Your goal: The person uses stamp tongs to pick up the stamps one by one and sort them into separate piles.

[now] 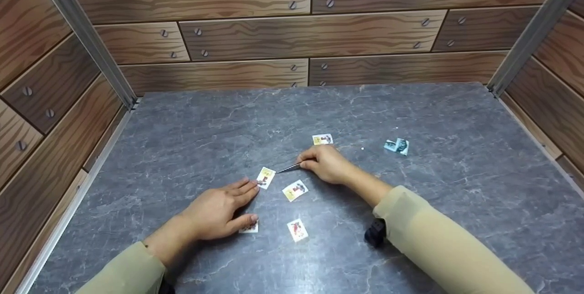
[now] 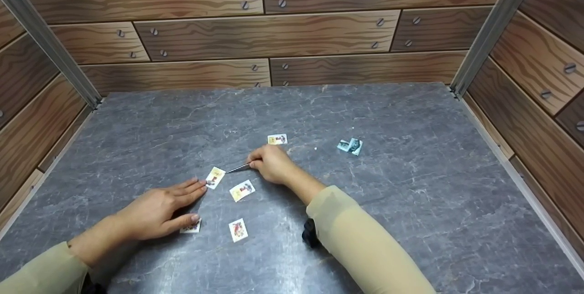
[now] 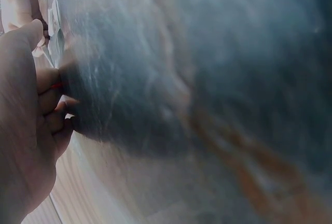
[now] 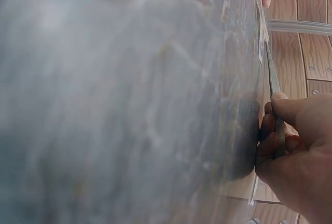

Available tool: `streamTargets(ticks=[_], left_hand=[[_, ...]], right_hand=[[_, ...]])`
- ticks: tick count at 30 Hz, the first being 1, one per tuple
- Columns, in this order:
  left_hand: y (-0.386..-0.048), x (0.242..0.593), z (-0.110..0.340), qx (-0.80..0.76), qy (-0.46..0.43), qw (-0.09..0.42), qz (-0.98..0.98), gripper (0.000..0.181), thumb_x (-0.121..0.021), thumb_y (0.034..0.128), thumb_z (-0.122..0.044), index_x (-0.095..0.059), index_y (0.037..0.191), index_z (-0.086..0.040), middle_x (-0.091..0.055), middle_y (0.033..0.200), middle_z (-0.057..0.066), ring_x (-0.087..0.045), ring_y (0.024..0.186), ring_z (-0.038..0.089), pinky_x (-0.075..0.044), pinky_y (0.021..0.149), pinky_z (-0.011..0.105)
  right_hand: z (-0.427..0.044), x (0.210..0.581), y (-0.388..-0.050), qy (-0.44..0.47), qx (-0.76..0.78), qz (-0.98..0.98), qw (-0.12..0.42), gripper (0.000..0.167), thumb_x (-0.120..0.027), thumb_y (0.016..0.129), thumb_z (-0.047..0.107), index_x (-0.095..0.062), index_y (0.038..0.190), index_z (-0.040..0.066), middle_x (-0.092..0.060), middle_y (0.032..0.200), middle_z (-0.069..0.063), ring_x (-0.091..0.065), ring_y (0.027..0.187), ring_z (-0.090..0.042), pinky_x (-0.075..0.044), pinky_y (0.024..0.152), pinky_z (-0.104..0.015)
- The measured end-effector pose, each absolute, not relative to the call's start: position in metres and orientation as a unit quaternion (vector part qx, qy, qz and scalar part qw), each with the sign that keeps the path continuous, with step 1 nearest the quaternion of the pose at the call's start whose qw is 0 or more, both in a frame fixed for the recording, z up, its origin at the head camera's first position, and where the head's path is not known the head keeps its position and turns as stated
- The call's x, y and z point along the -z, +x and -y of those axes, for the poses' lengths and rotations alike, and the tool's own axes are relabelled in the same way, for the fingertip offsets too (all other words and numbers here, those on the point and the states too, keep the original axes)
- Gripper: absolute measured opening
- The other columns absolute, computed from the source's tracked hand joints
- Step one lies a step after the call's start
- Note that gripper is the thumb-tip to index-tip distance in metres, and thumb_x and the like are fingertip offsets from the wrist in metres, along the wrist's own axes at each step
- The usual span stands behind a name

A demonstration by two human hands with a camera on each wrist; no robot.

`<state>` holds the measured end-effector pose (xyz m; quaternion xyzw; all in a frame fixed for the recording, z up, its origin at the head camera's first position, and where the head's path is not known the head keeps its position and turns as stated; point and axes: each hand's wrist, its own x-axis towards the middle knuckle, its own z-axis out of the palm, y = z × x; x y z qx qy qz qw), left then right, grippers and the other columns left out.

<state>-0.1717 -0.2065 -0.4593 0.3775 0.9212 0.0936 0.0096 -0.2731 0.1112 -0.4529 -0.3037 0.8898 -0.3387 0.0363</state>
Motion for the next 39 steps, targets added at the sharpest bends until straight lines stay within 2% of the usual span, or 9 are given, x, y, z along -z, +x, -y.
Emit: streamTargets(ticks=[12, 39], left_hand=[[-0.1715, 0.4576, 0.2058, -0.092, 0.379, 0.012, -0.921, 0.074, -0.047, 0.1088, -0.059, -0.05, 0.157, -0.004, -0.047, 0.163, 0.013, -0.042, 0.151, 0.035, -0.043, 0.117, 0.051], [-0.1707, 0.4581, 0.2058, -0.078, 0.386, -0.001, -0.919, 0.074, -0.047, 0.1087, -0.059, -0.05, 0.158, -0.003, -0.047, 0.162, 0.014, -0.044, 0.15, 0.034, -0.046, 0.115, 0.051]], right_hand=[[-0.1113, 0.4537, -0.2729, -0.305, 0.335, -0.891, 0.026, 0.01, -0.071, 0.099, 0.007, -0.081, 0.101, 0.003, -0.079, 0.103, -0.01, -0.073, 0.104, -0.029, -0.056, 0.098, -0.049], [-0.1117, 0.4562, -0.2719, -0.291, 0.348, -0.891, 0.02, 0.01, -0.071, 0.099, 0.005, -0.081, 0.098, 0.005, -0.079, 0.097, -0.007, -0.072, 0.097, -0.024, -0.057, 0.094, -0.048]])
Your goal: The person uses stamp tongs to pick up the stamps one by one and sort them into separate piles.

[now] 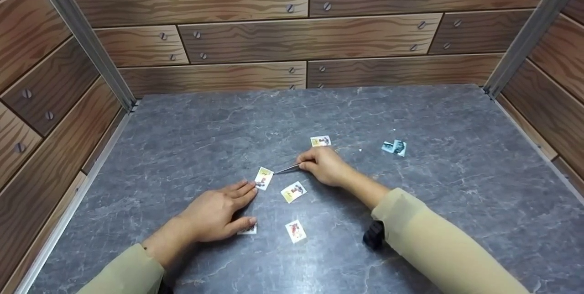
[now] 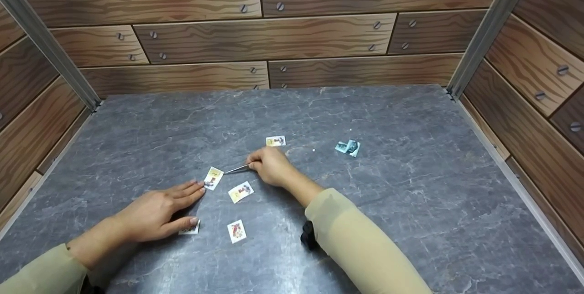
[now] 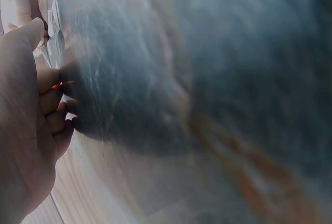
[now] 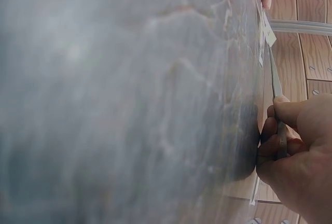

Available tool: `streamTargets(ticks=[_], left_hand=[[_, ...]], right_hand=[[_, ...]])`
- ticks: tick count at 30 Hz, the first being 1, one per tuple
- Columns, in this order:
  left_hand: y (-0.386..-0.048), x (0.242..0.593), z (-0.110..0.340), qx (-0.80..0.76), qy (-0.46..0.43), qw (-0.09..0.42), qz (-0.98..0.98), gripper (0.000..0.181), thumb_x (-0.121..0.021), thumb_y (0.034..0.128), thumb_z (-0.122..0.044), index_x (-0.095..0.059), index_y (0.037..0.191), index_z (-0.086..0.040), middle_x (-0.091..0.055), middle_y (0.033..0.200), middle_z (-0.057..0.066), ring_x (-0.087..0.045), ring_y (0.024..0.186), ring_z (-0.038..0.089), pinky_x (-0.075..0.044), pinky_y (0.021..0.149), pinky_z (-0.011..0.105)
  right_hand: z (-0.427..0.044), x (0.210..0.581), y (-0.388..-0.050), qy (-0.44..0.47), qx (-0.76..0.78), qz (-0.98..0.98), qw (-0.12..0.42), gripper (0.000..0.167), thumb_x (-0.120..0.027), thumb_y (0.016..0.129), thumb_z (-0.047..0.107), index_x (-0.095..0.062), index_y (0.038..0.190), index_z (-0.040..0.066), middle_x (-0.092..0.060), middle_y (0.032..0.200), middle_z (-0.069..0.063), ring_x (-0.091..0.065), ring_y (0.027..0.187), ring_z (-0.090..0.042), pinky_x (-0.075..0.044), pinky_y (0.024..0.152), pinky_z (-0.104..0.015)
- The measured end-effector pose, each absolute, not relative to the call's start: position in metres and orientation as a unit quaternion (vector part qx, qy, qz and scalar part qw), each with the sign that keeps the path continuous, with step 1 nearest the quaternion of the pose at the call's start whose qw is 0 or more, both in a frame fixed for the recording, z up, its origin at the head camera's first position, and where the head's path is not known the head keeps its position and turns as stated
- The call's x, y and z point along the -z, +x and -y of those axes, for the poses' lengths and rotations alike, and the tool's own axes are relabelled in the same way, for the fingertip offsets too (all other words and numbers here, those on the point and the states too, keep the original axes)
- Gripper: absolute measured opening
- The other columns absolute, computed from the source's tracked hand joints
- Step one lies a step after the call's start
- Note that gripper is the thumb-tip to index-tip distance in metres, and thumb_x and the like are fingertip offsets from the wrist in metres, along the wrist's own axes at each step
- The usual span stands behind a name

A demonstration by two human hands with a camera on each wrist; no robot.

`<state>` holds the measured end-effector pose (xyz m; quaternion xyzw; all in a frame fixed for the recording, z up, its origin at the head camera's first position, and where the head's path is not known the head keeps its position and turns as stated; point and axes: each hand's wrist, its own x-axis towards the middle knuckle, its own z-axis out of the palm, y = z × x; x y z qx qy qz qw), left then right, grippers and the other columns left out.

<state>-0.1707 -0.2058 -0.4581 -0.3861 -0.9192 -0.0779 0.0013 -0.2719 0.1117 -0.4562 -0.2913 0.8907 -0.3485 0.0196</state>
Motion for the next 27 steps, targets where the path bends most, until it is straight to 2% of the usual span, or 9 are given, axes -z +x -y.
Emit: streamTargets(ticks=[10, 18, 27], left_hand=[[-0.169, 0.456, 0.207, 0.08, -0.391, 0.009, 0.917, 0.074, -0.048, 0.1087, -0.058, -0.05, 0.158, -0.003, -0.045, 0.163, 0.016, -0.045, 0.149, 0.036, -0.046, 0.115, 0.051], [-0.166, 0.453, 0.205, 0.082, -0.401, 0.026, 0.912, 0.071, -0.051, 0.1087, -0.056, -0.051, 0.156, -0.002, -0.047, 0.162, 0.015, -0.046, 0.149, 0.035, -0.045, 0.116, 0.05], [-0.163, 0.447, 0.188, 0.083, -0.43, 0.025, 0.899, 0.071, -0.046, 0.1101, -0.056, -0.054, 0.155, -0.001, -0.052, 0.159, 0.015, -0.045, 0.15, 0.033, -0.042, 0.119, 0.048]], right_hand=[[-0.114, 0.456, -0.271, -0.296, 0.352, -0.888, 0.005, 0.01, -0.07, 0.099, 0.003, -0.08, 0.096, 0.003, -0.077, 0.096, -0.008, -0.071, 0.097, -0.026, -0.056, 0.094, -0.05], [-0.119, 0.451, -0.271, -0.269, 0.363, -0.892, 0.011, 0.011, -0.071, 0.099, 0.005, -0.081, 0.103, 0.003, -0.079, 0.104, -0.009, -0.071, 0.105, -0.028, -0.054, 0.1, -0.05], [-0.129, 0.442, -0.273, -0.247, 0.379, -0.892, -0.002, 0.01, -0.073, 0.098, 0.005, -0.081, 0.101, 0.002, -0.077, 0.1, -0.008, -0.068, 0.096, -0.023, -0.056, 0.092, -0.048]])
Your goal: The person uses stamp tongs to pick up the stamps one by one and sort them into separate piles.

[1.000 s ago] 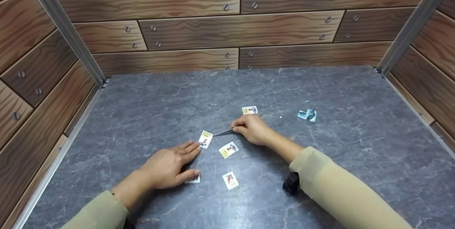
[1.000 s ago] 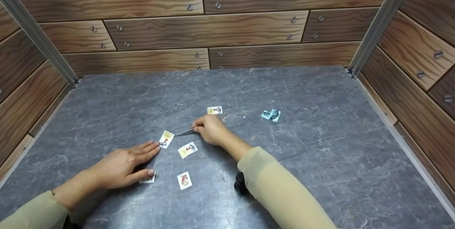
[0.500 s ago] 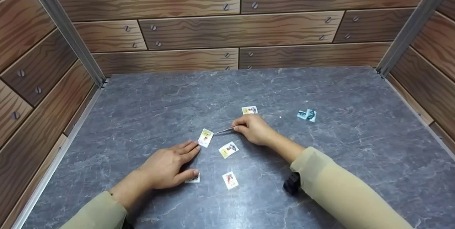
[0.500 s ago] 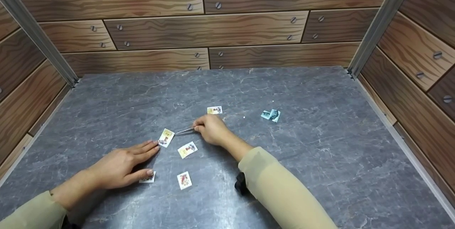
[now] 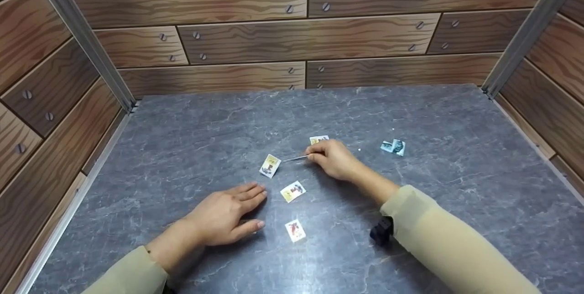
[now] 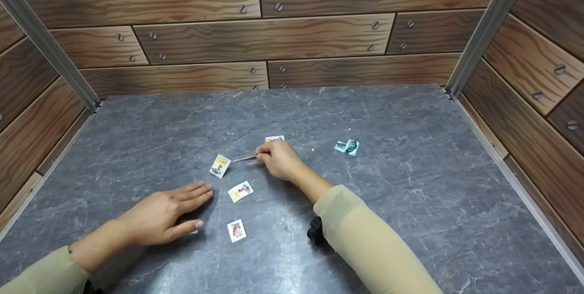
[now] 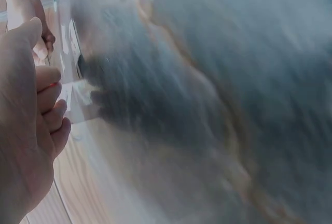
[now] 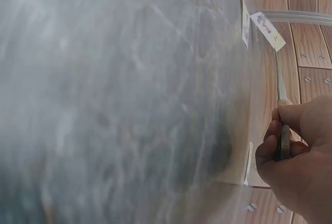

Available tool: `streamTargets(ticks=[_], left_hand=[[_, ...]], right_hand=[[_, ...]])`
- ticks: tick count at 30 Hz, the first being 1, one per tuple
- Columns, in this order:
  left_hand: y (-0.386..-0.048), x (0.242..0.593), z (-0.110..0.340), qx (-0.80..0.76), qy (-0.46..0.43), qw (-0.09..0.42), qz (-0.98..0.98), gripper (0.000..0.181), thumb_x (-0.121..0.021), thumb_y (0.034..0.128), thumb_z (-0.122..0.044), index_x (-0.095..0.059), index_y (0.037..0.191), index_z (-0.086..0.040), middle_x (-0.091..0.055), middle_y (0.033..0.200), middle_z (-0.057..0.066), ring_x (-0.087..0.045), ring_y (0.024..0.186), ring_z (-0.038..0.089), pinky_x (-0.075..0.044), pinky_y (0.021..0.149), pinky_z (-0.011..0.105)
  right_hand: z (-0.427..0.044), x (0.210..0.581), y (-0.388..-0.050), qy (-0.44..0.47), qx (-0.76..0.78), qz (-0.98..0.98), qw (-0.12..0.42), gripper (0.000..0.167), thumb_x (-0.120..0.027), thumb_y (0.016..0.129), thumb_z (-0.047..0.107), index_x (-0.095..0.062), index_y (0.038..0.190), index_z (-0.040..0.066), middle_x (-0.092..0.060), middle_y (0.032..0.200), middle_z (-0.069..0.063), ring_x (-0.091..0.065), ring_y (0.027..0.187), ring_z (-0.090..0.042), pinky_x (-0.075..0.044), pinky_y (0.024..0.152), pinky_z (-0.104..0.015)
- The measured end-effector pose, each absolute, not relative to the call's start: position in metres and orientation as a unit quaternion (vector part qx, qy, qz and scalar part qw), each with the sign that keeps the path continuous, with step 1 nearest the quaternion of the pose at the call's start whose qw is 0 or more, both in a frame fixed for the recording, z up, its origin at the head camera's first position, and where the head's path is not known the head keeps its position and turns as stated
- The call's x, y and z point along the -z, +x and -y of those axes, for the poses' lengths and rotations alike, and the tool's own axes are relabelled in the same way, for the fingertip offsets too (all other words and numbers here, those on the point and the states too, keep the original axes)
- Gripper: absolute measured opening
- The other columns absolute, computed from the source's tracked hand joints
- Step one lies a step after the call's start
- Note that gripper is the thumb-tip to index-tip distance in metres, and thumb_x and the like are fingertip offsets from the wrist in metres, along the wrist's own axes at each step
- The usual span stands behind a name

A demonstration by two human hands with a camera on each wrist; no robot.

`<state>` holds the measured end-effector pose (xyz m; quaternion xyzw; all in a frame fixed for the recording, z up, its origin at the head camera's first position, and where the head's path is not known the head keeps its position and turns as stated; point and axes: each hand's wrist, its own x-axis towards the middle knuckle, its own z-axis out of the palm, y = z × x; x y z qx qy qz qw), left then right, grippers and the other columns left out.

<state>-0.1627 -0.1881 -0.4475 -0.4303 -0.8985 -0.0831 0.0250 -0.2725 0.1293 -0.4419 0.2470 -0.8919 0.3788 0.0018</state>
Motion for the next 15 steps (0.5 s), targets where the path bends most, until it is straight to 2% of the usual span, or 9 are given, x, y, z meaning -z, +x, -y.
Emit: streamTargets(ticks=[6, 15], left_hand=[[-0.165, 0.446, 0.176, 0.076, -0.439, 0.003, 0.895, 0.072, -0.043, 0.1104, -0.058, -0.051, 0.157, -0.003, -0.05, 0.161, 0.013, -0.044, 0.151, 0.032, -0.041, 0.12, 0.047], [-0.168, 0.447, 0.164, 0.07, -0.443, -0.01, 0.894, 0.075, -0.041, 0.1101, -0.06, -0.048, 0.159, -0.004, -0.047, 0.164, 0.011, -0.043, 0.151, 0.032, -0.041, 0.12, 0.046]], right_hand=[[-0.141, 0.437, -0.275, 0.232, -0.382, 0.894, 0.007, 0.013, -0.071, 0.098, 0.004, -0.082, 0.104, 0.001, -0.078, 0.101, -0.009, -0.066, 0.092, -0.02, -0.054, 0.087, -0.041], [-0.157, 0.426, -0.274, 0.208, -0.395, 0.895, 0.005, 0.016, -0.072, 0.099, 0.006, -0.082, 0.111, 0.002, -0.078, 0.111, -0.014, -0.067, 0.096, -0.024, -0.055, 0.088, -0.042]])
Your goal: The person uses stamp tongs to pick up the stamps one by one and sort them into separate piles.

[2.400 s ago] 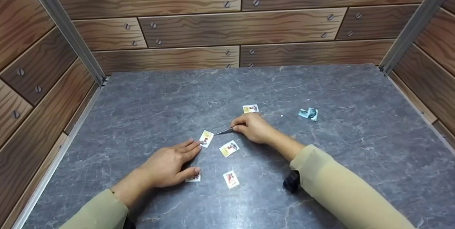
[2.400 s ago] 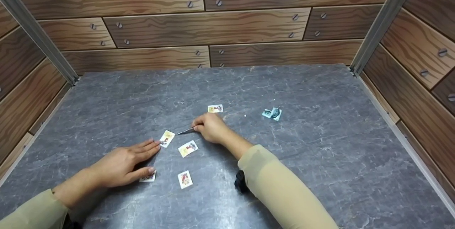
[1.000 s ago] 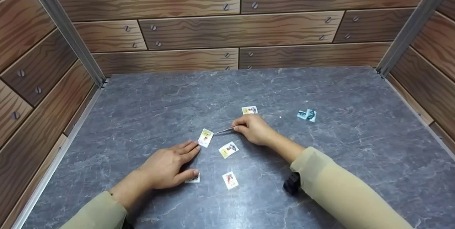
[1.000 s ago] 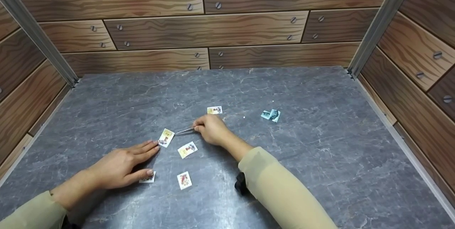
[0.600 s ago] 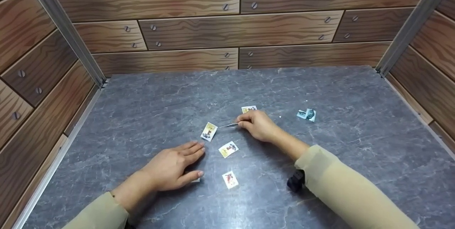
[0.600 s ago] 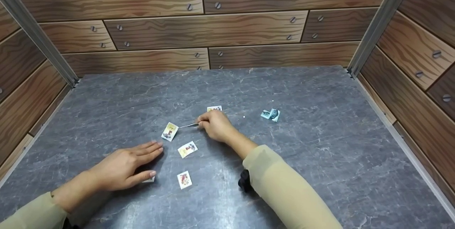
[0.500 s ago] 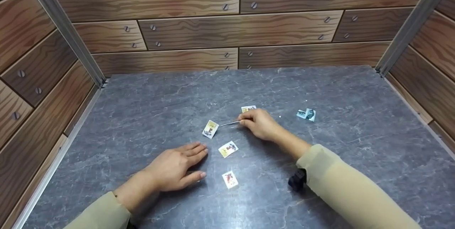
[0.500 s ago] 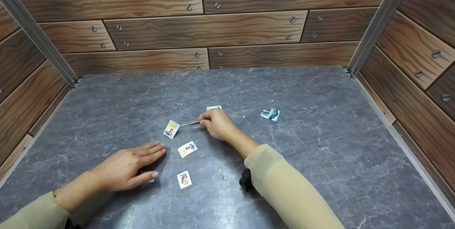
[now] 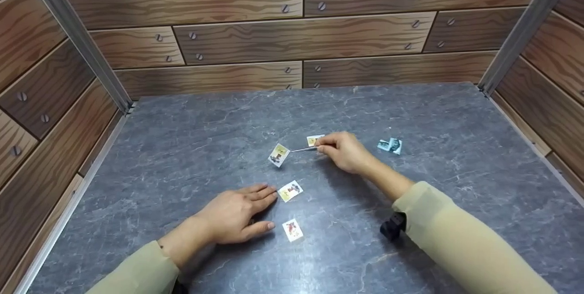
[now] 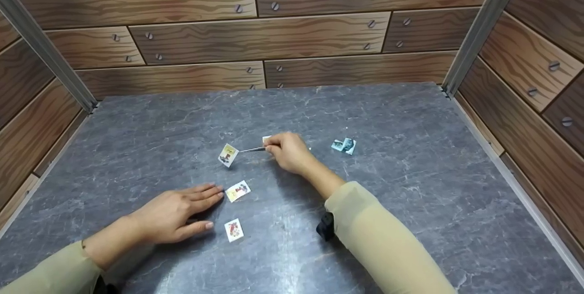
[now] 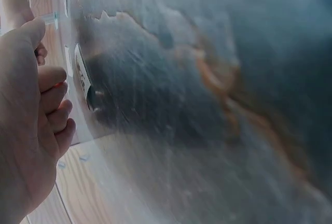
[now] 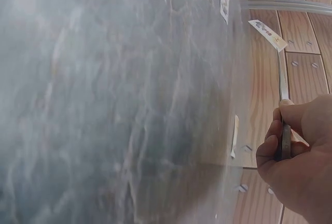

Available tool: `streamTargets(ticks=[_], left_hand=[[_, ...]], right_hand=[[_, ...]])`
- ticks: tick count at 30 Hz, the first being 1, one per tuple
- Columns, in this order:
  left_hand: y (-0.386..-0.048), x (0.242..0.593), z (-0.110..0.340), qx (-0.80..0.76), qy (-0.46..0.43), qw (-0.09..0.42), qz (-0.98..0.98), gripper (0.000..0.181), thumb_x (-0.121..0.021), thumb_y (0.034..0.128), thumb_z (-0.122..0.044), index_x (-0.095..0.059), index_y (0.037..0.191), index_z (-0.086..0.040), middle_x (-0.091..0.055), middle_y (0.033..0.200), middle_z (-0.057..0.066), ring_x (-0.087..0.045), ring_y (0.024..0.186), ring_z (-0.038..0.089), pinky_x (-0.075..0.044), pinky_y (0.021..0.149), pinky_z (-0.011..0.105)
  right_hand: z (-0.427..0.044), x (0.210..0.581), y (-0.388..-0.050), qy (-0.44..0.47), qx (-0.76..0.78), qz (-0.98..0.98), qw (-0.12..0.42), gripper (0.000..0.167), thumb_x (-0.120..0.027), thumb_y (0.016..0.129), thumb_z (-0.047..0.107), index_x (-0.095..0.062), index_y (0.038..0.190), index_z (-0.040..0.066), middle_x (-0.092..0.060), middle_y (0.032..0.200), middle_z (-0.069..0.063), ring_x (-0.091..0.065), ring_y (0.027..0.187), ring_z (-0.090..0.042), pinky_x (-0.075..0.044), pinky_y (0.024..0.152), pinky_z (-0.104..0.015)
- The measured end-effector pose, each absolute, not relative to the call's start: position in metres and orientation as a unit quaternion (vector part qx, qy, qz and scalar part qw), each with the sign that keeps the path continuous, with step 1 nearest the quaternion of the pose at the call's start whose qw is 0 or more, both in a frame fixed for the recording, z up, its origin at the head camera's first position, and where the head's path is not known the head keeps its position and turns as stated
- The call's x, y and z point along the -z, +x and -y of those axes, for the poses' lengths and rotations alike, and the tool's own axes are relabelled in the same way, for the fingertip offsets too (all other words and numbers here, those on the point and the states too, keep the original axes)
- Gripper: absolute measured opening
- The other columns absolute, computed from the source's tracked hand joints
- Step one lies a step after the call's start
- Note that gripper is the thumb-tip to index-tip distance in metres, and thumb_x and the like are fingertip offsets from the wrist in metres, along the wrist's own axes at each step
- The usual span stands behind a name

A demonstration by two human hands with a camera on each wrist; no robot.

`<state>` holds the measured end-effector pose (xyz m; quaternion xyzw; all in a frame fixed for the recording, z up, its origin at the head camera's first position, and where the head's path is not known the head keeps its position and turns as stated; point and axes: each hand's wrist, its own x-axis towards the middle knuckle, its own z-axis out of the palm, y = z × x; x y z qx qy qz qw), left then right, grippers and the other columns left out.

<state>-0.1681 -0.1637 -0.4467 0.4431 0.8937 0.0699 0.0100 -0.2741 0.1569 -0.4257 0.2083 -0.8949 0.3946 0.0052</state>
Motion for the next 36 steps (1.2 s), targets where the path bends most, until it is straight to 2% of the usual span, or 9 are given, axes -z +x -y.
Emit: streamTargets(ticks=[7, 15, 20, 24, 27, 31, 36], left_hand=[[-0.17, 0.449, 0.16, -0.06, 0.449, 0.006, -0.892, 0.075, -0.04, 0.1102, -0.061, -0.048, 0.159, -0.004, -0.047, 0.163, 0.012, -0.044, 0.151, 0.032, -0.04, 0.12, 0.045], [-0.172, 0.45, 0.159, -0.063, 0.452, 0.017, -0.89, 0.075, -0.039, 0.1109, -0.06, -0.048, 0.159, -0.003, -0.047, 0.162, 0.012, -0.045, 0.15, 0.033, -0.041, 0.12, 0.045], [-0.173, 0.45, 0.158, -0.069, 0.449, 0.025, -0.891, 0.075, -0.037, 0.1111, -0.06, -0.049, 0.158, -0.003, -0.048, 0.162, 0.012, -0.046, 0.149, 0.033, -0.042, 0.119, 0.046], [-0.172, 0.45, 0.158, -0.07, 0.448, 0.03, -0.891, 0.075, -0.037, 0.1112, -0.06, -0.048, 0.158, -0.003, -0.048, 0.162, 0.012, -0.046, 0.149, 0.033, -0.042, 0.119, 0.046], [-0.172, 0.45, 0.158, -0.069, 0.45, 0.029, -0.89, 0.075, -0.037, 0.1113, -0.06, -0.048, 0.159, -0.002, -0.047, 0.162, 0.012, -0.046, 0.149, 0.033, -0.041, 0.119, 0.045], [-0.172, 0.45, 0.156, -0.067, 0.453, 0.027, -0.889, 0.075, -0.036, 0.1114, -0.06, -0.047, 0.159, -0.002, -0.047, 0.162, 0.013, -0.046, 0.149, 0.033, -0.041, 0.12, 0.045], [-0.173, 0.449, 0.156, -0.066, 0.453, 0.026, -0.888, 0.075, -0.036, 0.1114, -0.06, -0.048, 0.159, -0.003, -0.047, 0.162, 0.013, -0.046, 0.149, 0.033, -0.042, 0.119, 0.045]], right_hand=[[-0.168, 0.418, -0.277, 0.195, -0.393, 0.898, 0.015, 0.017, -0.072, 0.099, 0.006, -0.081, 0.113, 0.002, -0.078, 0.11, -0.015, -0.063, 0.084, -0.02, -0.051, 0.076, -0.034], [-0.184, 0.414, -0.28, 0.191, -0.395, 0.898, 0.029, 0.016, -0.072, 0.1, 0.006, -0.081, 0.112, 0.001, -0.078, 0.114, -0.015, -0.063, 0.088, -0.02, -0.049, 0.077, -0.033], [-0.195, 0.414, -0.281, 0.18, -0.39, 0.903, 0.033, 0.016, -0.071, 0.101, 0.007, -0.082, 0.112, 0.001, -0.078, 0.112, -0.014, -0.06, 0.081, -0.017, -0.048, 0.072, -0.032], [-0.202, 0.416, -0.282, 0.171, -0.389, 0.905, 0.028, 0.017, -0.071, 0.102, 0.009, -0.081, 0.113, 0.0, -0.078, 0.107, -0.013, -0.056, 0.075, -0.014, -0.045, 0.067, -0.029], [-0.208, 0.417, -0.283, 0.165, -0.393, 0.904, 0.028, 0.017, -0.071, 0.102, 0.008, -0.08, 0.113, -0.001, -0.076, 0.097, -0.009, -0.054, 0.071, -0.013, -0.043, 0.063, -0.027], [-0.215, 0.418, -0.285, 0.158, -0.395, 0.904, 0.036, 0.017, -0.071, 0.101, 0.007, -0.079, 0.112, -0.002, -0.073, 0.09, -0.005, -0.053, 0.07, -0.013, -0.042, 0.061, -0.026], [-0.221, 0.42, -0.286, 0.153, -0.391, 0.906, 0.044, 0.017, -0.071, 0.101, 0.008, -0.08, 0.112, -0.002, -0.076, 0.097, -0.007, -0.057, 0.078, -0.016, -0.044, 0.068, -0.028]])
